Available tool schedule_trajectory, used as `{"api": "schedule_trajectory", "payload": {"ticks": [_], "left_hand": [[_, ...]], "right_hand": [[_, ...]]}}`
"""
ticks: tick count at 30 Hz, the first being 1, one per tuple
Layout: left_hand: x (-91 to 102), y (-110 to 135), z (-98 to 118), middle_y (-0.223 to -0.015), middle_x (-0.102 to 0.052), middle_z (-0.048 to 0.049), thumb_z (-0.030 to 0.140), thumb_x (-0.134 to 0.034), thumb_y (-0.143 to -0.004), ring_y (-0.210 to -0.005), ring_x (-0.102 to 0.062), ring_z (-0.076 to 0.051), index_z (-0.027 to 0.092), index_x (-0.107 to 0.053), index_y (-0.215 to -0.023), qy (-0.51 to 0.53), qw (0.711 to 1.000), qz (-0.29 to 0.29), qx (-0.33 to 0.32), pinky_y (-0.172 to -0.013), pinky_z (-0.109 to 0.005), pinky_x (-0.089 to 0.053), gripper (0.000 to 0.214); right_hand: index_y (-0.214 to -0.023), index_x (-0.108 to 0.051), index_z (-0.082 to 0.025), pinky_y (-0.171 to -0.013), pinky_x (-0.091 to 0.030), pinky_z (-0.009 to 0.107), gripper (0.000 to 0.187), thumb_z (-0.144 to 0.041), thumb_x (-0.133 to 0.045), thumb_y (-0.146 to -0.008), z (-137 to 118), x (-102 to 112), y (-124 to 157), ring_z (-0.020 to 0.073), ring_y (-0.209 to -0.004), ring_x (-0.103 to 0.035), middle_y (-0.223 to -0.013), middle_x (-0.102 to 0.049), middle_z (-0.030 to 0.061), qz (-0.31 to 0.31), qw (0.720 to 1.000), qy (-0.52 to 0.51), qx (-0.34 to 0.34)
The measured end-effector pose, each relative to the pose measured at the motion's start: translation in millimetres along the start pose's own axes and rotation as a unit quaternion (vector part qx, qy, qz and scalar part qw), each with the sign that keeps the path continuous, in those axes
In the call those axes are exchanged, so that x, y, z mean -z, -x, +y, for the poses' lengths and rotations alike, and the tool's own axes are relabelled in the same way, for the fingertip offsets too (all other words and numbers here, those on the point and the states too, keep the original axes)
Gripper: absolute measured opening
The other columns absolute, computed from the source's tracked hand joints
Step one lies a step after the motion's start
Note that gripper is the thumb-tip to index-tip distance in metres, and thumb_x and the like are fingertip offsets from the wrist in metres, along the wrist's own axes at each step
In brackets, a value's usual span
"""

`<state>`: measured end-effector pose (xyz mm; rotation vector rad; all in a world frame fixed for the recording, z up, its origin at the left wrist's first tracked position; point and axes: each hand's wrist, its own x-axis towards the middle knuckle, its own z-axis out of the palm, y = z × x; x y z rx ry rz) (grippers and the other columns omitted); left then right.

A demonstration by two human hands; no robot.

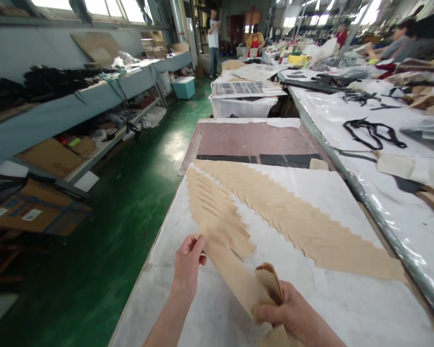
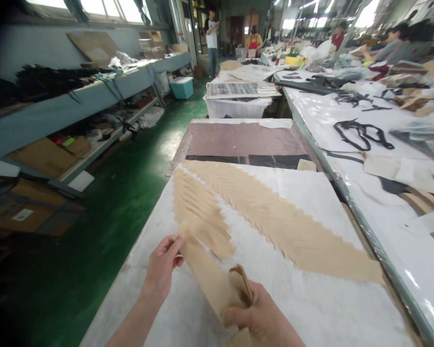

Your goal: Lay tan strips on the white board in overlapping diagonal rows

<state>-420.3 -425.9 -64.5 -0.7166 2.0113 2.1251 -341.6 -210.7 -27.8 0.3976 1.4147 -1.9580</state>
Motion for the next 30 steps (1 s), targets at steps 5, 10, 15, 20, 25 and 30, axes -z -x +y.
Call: {"api": "schedule_trajectory", "payload": {"ticks": [5, 10, 15, 20, 25, 30], "left_hand": [[9.7, -28, 2, -0.066, -0.058, 0.0018, 0.051, -0.051, -0.078, -0.053, -0.053, -0.011, 0.019, -0.052, -0.077, -0.157, 0.986, 0.012, -0.05, -0.043, -0.02, -0.034, 0.032], [16.4, -55, 10, -0.045, -0.052, 0.0046, 0.046, -0.052, -0.077, -0.043, -0.05, -0.012, 0.02, -0.051, -0.065, -0.291, 0.953, 0.027, -0.074, -0.048, -0.023, -0.033, 0.029], [16.0, -66, 15, -0.045, -0.055, 0.0049, 0.042, -0.051, -0.077, -0.04, -0.052, -0.013, 0.021, -0.052, -0.059, -0.375, 0.924, 0.023, -0.073, -0.051, -0.025, -0.034, 0.028], [14.5, -69, 16, -0.045, -0.056, 0.0041, 0.044, -0.051, -0.078, -0.039, -0.052, -0.014, 0.022, -0.051, -0.058, -0.418, 0.906, 0.017, -0.061, -0.052, -0.026, -0.035, 0.029], [14.6, -73, 16, -0.041, -0.054, 0.0037, 0.043, -0.05, -0.078, -0.039, -0.053, -0.015, 0.022, -0.049, -0.056, -0.437, 0.898, 0.011, -0.055, -0.052, -0.026, -0.035, 0.03], [15.4, -76, 15, -0.042, -0.057, 0.003, 0.046, -0.05, -0.078, -0.042, -0.055, -0.016, 0.022, -0.05, -0.058, -0.455, 0.888, 0.005, -0.06, -0.053, -0.026, -0.036, 0.031]], "right_hand": [[-0.076, -0.062, -0.018, -0.053, -0.032, 0.021, 0.03, -0.036, -0.076, -0.055, 2, 8, -22, 0.0112, -0.058, -0.044, -0.065, -0.052, -0.0034, 0.053, 0.997, 0.056, 0.021], [-0.087, -0.062, -0.018, -0.06, -0.04, 0.026, 0.04, -0.049, -0.071, -0.063, 13, 24, -51, 0.0188, -0.07, -0.054, -0.077, -0.061, 0.0018, 0.108, 0.989, 0.077, 0.059], [-0.063, -0.054, -0.018, -0.055, -0.032, 0.025, 0.037, -0.053, -0.065, -0.068, 25, 28, -66, 0.0145, -0.057, -0.044, -0.057, -0.05, -0.0017, 0.201, 0.957, 0.191, 0.088], [-0.059, -0.052, -0.02, -0.054, -0.03, 0.025, 0.034, -0.05, -0.056, -0.074, 26, 26, -68, 0.0145, -0.054, -0.043, -0.054, -0.05, -0.0018, 0.242, 0.93, 0.269, 0.067], [-0.058, -0.054, -0.021, -0.05, -0.028, 0.025, 0.028, -0.043, -0.054, -0.075, 23, 25, -71, 0.0148, -0.05, -0.045, -0.05, -0.052, -0.0018, 0.26, 0.905, 0.333, 0.04], [-0.057, -0.056, -0.022, -0.05, -0.029, 0.025, 0.023, -0.037, -0.054, -0.073, 19, 22, -73, 0.0164, -0.052, -0.051, -0.051, -0.057, -0.0006, 0.272, 0.887, 0.373, 0.019]]}}
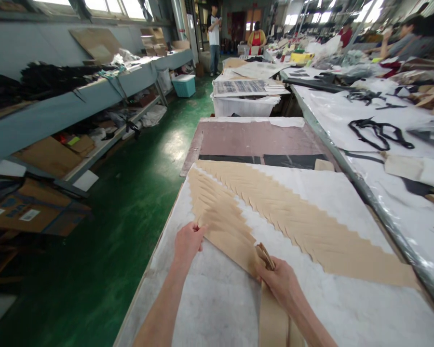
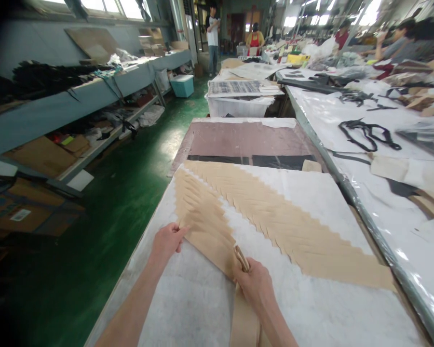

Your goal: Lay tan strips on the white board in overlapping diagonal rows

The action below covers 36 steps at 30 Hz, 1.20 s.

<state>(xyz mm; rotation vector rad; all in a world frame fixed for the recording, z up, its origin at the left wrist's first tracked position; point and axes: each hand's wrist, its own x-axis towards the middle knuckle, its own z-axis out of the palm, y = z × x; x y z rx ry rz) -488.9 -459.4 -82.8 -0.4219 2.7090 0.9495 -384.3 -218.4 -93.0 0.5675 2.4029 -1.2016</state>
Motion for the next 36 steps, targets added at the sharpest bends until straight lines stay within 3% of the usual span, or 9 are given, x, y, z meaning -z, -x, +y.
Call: {"api": "schedule_trajectory", "payload": {"ticks": [7, 15, 20, 23, 25, 28, 30, 33, 36], "left_hand": [[-1.6, 0, 3, -0.047, -0.06, 0.0027, 0.045, -0.05, -0.079, -0.047, -0.058, -0.016, 0.022, -0.051, -0.062, -0.045, 0.999, -0.002, -0.004, -0.053, -0.026, -0.033, 0.028], [-2.3, 7, 8, -0.054, -0.062, -0.0016, 0.047, -0.045, -0.084, -0.059, -0.062, -0.022, 0.022, -0.055, -0.079, -0.148, 0.988, 0.029, -0.009, -0.055, -0.027, -0.032, 0.027], [-10.3, 26, 19, -0.084, -0.067, -0.0114, 0.033, -0.034, -0.093, -0.077, -0.064, -0.025, 0.019, -0.056, -0.1, -0.321, 0.931, 0.134, -0.108, -0.06, -0.03, -0.039, 0.027], [-16.8, 35, 22, -0.103, -0.065, -0.0114, 0.014, -0.037, -0.09, -0.1, -0.058, -0.025, 0.019, -0.06, -0.101, -0.334, 0.911, 0.123, -0.207, -0.079, -0.035, -0.042, 0.026], [-19.6, 37, 20, -0.108, -0.065, -0.0092, 0.007, -0.04, -0.086, -0.104, -0.056, -0.024, 0.02, -0.062, -0.102, -0.338, 0.9, 0.103, -0.254, -0.086, -0.035, -0.041, 0.03], [-20.3, 41, 15, -0.115, -0.064, -0.0095, 0.006, -0.039, -0.086, -0.106, -0.056, -0.024, 0.018, -0.061, -0.111, -0.309, 0.904, 0.093, -0.279, -0.09, -0.038, -0.04, 0.036], [-19.6, 47, 17, -0.116, -0.064, -0.01, 0.009, -0.039, -0.087, -0.107, -0.056, -0.025, 0.018, -0.061, -0.113, -0.243, 0.927, 0.075, -0.276, -0.093, -0.041, -0.039, 0.035], [-18.6, 69, 31, -0.112, -0.066, -0.008, 0.025, -0.043, -0.089, -0.103, -0.059, -0.023, 0.019, -0.061, -0.111, -0.049, 0.973, -0.016, -0.225, -0.092, -0.037, -0.042, 0.029], [-15.8, 100, 53, -0.102, -0.068, -0.0047, 0.043, -0.047, -0.087, -0.093, -0.062, -0.019, 0.02, -0.062, -0.104, 0.177, 0.956, -0.176, -0.155, -0.081, -0.029, -0.047, 0.032]], "right_hand": [[-0.063, -0.061, -0.021, -0.052, -0.031, 0.026, 0.024, -0.037, -0.05, -0.078, -15, 4, 0, 0.0184, -0.061, -0.06, -0.063, -0.067, 0.0049, 0.006, 0.992, 0.119, -0.035], [-0.074, -0.066, -0.02, -0.055, -0.034, 0.028, 0.024, -0.037, -0.05, -0.079, -22, 7, -1, 0.0241, -0.071, -0.065, -0.074, -0.071, 0.0115, 0.005, 0.986, 0.164, -0.035], [-0.077, -0.067, -0.02, -0.057, -0.037, 0.028, 0.028, -0.042, -0.051, -0.081, -17, 15, 2, 0.0257, -0.077, -0.067, -0.081, -0.072, 0.0135, -0.005, 0.972, 0.232, -0.029], [-0.076, -0.065, -0.02, -0.057, -0.037, 0.028, 0.023, -0.04, -0.054, -0.078, -6, 25, 10, 0.0238, -0.074, -0.065, -0.079, -0.071, 0.0111, -0.002, 0.969, 0.245, -0.034], [-0.068, -0.06, -0.019, -0.055, -0.035, 0.027, 0.022, -0.04, -0.058, -0.076, 3, 34, 19, 0.0202, -0.064, -0.06, -0.066, -0.067, 0.0065, -0.021, 0.985, 0.171, -0.028], [-0.059, -0.05, -0.019, -0.052, -0.033, 0.024, 0.035, -0.048, -0.059, -0.078, 11, 46, 39, 0.012, -0.05, -0.046, -0.051, -0.052, -0.0018, -0.104, 0.989, -0.103, -0.022], [-0.061, -0.05, -0.018, -0.05, -0.032, 0.023, 0.04, -0.052, -0.06, -0.078, 12, 51, 52, 0.0092, -0.048, -0.042, -0.052, -0.049, -0.0036, -0.149, 0.945, -0.287, -0.041], [-0.069, -0.059, -0.015, -0.051, -0.035, 0.021, 0.031, -0.043, -0.07, -0.072, 5, 53, 65, 0.0089, -0.051, -0.046, -0.059, -0.053, -0.0024, -0.183, 0.877, -0.44, -0.066], [-0.073, -0.065, -0.012, -0.054, -0.037, 0.021, 0.023, -0.033, -0.073, -0.068, -4, 52, 67, 0.0101, -0.056, -0.051, -0.064, -0.058, 0.0, -0.213, 0.846, -0.487, -0.038]]}}
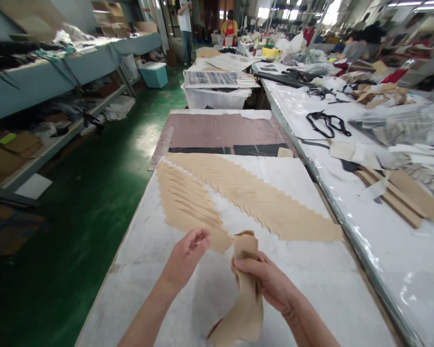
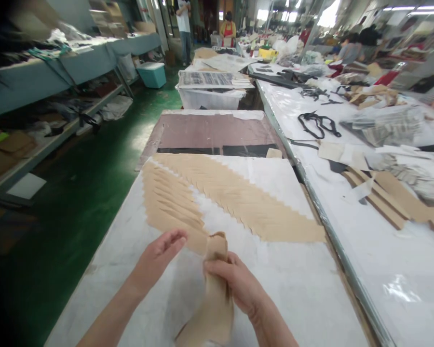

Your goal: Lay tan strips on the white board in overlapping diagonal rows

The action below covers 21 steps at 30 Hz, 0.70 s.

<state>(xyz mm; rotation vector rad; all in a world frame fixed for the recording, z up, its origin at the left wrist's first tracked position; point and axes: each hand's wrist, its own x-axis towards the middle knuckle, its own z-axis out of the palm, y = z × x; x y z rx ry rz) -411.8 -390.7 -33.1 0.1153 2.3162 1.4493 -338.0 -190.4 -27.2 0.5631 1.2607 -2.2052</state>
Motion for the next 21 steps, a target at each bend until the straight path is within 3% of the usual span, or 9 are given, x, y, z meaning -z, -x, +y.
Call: {"api": "schedule_trajectory", "payload": {"ticks": [3, 5, 10, 14, 21], "left_hand": [[-13.2, 18, 23, -0.103, -0.067, -0.0058, 0.046, -0.051, -0.085, -0.094, -0.06, -0.018, 0.019, -0.061, -0.104, 0.165, 0.982, -0.091, 0.031, -0.076, -0.027, -0.046, 0.035], [-19.3, 23, 30, -0.103, -0.066, -0.007, 0.045, -0.056, -0.081, -0.09, -0.059, -0.018, 0.018, -0.06, -0.104, 0.206, 0.972, -0.106, 0.046, -0.073, -0.026, -0.046, 0.036], [-24.6, 17, 26, -0.085, -0.066, -0.0039, 0.04, -0.066, -0.074, -0.076, -0.056, -0.015, 0.016, -0.062, -0.092, 0.165, 0.982, -0.067, 0.061, -0.065, -0.023, -0.043, 0.031], [-21.4, 11, 18, -0.071, -0.061, 0.0016, 0.038, -0.068, -0.072, -0.064, -0.05, -0.011, 0.016, -0.063, -0.081, 0.142, 0.987, -0.01, 0.074, -0.058, -0.02, -0.038, 0.024], [-15.5, 11, 19, -0.069, -0.061, 0.0017, 0.039, -0.063, -0.074, -0.069, -0.053, -0.014, 0.016, -0.06, -0.072, 0.132, 0.987, 0.022, 0.084, -0.062, -0.022, -0.039, 0.024]], "right_hand": [[-0.072, -0.067, -0.011, -0.053, -0.037, 0.021, 0.023, -0.032, -0.075, -0.068, -1, -8, -4, 0.0095, -0.055, -0.051, -0.064, -0.061, 0.0016, -0.006, 1.0, 0.009, 0.023], [-0.073, -0.069, -0.01, -0.055, -0.038, 0.022, 0.023, -0.03, -0.077, -0.066, 1, -13, -7, 0.0095, -0.055, -0.051, -0.065, -0.062, 0.0022, 0.01, 0.999, 0.008, 0.035], [-0.087, -0.071, -0.012, -0.06, -0.04, 0.024, 0.032, -0.031, -0.082, -0.063, 10, -21, -16, 0.0113, -0.062, -0.052, -0.072, -0.064, 0.0022, 0.035, 0.997, 0.019, 0.059], [-0.084, -0.071, -0.012, -0.055, -0.038, 0.022, 0.03, -0.03, -0.081, -0.062, 14, -24, -22, 0.0097, -0.057, -0.05, -0.067, -0.061, -0.0001, 0.058, 0.996, 0.035, 0.065], [-0.08, -0.069, -0.013, -0.052, -0.039, 0.021, 0.03, -0.032, -0.082, -0.061, 10, -37, -22, 0.0091, -0.053, -0.05, -0.063, -0.06, -0.0007, 0.043, 0.999, -0.012, 0.03]]}}
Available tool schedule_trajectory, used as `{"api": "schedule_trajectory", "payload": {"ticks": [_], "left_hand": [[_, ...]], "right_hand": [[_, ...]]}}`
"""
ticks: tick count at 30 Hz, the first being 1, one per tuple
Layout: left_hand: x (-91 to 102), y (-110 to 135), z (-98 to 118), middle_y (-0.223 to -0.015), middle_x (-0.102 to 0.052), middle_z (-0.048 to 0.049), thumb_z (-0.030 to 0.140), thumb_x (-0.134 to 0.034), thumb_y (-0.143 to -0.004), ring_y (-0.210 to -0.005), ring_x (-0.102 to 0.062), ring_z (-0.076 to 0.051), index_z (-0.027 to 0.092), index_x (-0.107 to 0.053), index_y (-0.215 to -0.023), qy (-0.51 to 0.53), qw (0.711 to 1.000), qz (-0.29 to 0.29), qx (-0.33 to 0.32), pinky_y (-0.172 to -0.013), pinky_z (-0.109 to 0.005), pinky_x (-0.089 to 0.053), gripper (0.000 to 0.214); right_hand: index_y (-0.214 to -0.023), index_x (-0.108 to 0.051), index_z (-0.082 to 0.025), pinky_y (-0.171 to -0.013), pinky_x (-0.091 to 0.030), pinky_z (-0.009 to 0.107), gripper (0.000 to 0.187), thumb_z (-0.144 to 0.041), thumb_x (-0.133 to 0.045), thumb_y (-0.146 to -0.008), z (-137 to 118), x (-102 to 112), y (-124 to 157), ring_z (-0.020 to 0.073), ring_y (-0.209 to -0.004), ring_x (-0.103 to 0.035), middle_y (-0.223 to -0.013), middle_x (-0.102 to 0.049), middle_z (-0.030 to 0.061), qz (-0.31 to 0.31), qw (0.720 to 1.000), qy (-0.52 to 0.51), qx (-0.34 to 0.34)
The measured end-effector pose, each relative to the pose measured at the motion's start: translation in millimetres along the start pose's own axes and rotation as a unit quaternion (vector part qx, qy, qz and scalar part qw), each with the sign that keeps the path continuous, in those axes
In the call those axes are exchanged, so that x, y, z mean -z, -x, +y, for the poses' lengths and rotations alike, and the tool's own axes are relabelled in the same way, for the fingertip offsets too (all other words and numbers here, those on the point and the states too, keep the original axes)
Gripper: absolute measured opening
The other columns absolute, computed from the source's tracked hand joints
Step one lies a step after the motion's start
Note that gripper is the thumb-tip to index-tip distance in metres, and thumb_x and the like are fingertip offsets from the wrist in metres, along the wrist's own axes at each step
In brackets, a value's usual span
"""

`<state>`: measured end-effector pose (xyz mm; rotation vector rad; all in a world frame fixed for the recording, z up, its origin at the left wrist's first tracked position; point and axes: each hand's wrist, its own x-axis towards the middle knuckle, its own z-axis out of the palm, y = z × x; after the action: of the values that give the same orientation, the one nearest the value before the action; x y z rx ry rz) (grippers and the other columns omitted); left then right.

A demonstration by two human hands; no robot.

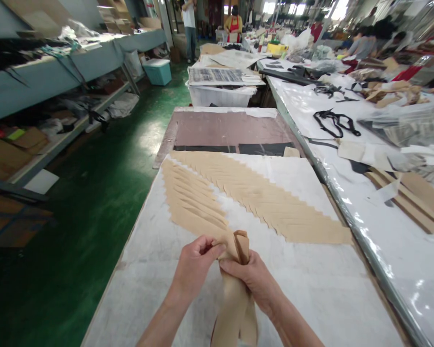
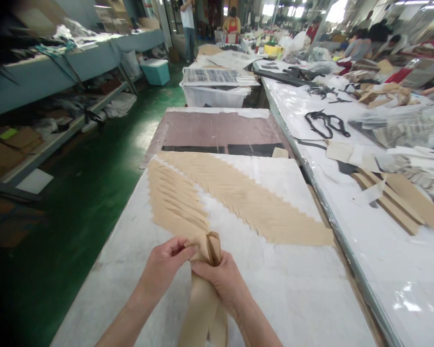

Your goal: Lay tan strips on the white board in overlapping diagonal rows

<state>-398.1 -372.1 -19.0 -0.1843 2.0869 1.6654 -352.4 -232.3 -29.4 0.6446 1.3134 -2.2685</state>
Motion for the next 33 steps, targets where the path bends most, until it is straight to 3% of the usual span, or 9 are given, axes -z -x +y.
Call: {"api": "schedule_trajectory", "payload": {"ticks": [7, 12, 21, 24, 27, 30, 33], "left_hand": [[0.5, 5, 5, -0.075, -0.065, 0.0009, 0.04, -0.048, -0.085, -0.076, -0.058, -0.017, 0.019, -0.063, -0.076, -0.113, 0.993, -0.021, -0.033, -0.069, -0.024, -0.041, 0.028], [0.1, 6, -1, -0.08, -0.066, 0.001, 0.04, -0.043, -0.088, -0.079, -0.059, -0.017, 0.02, -0.063, -0.079, -0.107, 0.991, -0.052, -0.062, -0.072, -0.024, -0.041, 0.029], [4.3, 1, -13, -0.059, -0.05, 0.0046, 0.048, -0.05, -0.085, -0.061, -0.046, -0.013, 0.019, -0.051, -0.063, -0.071, 0.996, 0.059, -0.018, -0.058, -0.021, -0.036, 0.036], [10.3, 2, -8, -0.061, -0.054, 0.0042, 0.047, -0.05, -0.084, -0.062, -0.049, -0.012, 0.019, -0.055, -0.066, -0.047, 0.997, 0.058, -0.014, -0.058, -0.02, -0.037, 0.034], [15.9, 4, -5, -0.07, -0.062, 0.0032, 0.046, -0.051, -0.085, -0.073, -0.056, -0.014, 0.019, -0.063, -0.082, -0.018, 0.998, 0.059, -0.025, -0.066, -0.019, -0.042, 0.029], [19.5, 7, -2, -0.075, -0.063, 0.0029, 0.046, -0.053, -0.084, -0.076, -0.057, -0.014, 0.019, -0.063, -0.088, -0.013, 0.997, 0.07, -0.03, -0.068, -0.019, -0.043, 0.029], [20.5, 12, 1, -0.072, -0.061, 0.0021, 0.047, -0.056, -0.082, -0.07, -0.055, -0.014, 0.018, -0.062, -0.079, -0.002, 0.999, 0.052, -0.007, -0.062, -0.019, -0.042, 0.03]], "right_hand": [[-0.094, -0.071, -0.012, -0.062, -0.046, 0.025, 0.043, -0.032, -0.084, -0.058, 2, 0, -4, 0.0147, -0.064, -0.061, -0.079, -0.07, 0.0064, -0.032, 0.998, -0.061, -0.011], [-0.094, -0.071, -0.011, -0.065, -0.048, 0.028, 0.043, -0.029, -0.084, -0.057, 3, 3, -3, 0.0181, -0.068, -0.064, -0.08, -0.071, 0.0079, -0.025, 0.997, -0.071, -0.023], [-0.094, -0.071, -0.014, -0.058, -0.045, 0.022, 0.04, -0.022, -0.083, -0.057, 6, 7, 4, 0.0112, -0.059, -0.056, -0.072, -0.067, 0.001, -0.071, 0.995, -0.032, -0.068], [-0.103, -0.068, -0.015, -0.067, -0.05, 0.027, 0.043, -0.026, -0.081, -0.063, 10, 7, 5, 0.0156, -0.068, -0.063, -0.083, -0.071, 0.0051, -0.059, 0.992, -0.093, -0.06], [-0.109, -0.066, -0.014, -0.077, -0.05, 0.033, 0.047, -0.029, -0.08, -0.066, 14, 6, 6, 0.0197, -0.075, -0.066, -0.09, -0.072, 0.0079, -0.059, 0.988, -0.132, -0.055], [-0.109, -0.065, -0.014, -0.077, -0.05, 0.033, 0.05, -0.035, -0.08, -0.066, 16, 8, 6, 0.0213, -0.077, -0.066, -0.089, -0.072, 0.0087, -0.084, 0.985, -0.137, -0.054], [-0.096, -0.067, -0.015, -0.068, -0.049, 0.026, 0.041, -0.044, -0.076, -0.069, 16, 13, 1, 0.0165, -0.07, -0.063, -0.082, -0.07, 0.0055, -0.048, 0.986, -0.156, -0.039]]}}
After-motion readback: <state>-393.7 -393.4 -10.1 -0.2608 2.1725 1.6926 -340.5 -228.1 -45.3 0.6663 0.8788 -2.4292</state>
